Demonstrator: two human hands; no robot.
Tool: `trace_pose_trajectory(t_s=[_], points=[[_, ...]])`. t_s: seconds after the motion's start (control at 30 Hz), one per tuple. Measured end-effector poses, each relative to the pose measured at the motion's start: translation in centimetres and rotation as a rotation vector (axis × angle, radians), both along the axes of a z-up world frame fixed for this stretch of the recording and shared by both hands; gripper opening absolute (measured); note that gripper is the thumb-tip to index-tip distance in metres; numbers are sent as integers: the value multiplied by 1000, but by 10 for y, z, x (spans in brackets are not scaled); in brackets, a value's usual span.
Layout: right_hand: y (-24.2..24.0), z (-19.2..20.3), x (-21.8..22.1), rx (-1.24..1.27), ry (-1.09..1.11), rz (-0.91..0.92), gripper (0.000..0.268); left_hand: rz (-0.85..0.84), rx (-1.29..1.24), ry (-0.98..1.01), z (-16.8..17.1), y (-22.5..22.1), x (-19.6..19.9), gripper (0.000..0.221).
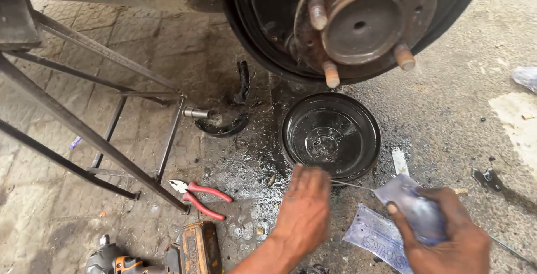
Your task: Cleaning brake parts and components with fluid during a brake system repair.
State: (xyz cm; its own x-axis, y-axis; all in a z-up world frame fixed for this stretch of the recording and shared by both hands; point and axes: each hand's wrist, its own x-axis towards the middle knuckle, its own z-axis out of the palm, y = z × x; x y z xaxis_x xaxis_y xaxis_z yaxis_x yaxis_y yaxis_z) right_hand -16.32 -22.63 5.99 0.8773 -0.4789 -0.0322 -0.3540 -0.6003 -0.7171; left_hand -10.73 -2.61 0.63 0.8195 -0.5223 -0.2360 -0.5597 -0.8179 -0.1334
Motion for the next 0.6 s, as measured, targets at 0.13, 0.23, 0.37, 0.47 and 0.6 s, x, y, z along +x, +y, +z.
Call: trace_pose_trajectory(t_s=[0.13,0.23,0.37,0.47,0.6], points=[[4,1,1,1,-6,80,31,19,-375,164,10,23,12,69],[2,3,1,-18,-20,47,31,-64,-326,15,3,54,29,62],[9,-1,-1,58,43,16,31,-156,-416,210,18,43,26,71],[14,-2,-1,-35,-111,67,36,-122,-303,89,9,61,38,70],[20,3,-2,22,-39,7,30,-88,-157,-239,-9,86,48,79]])
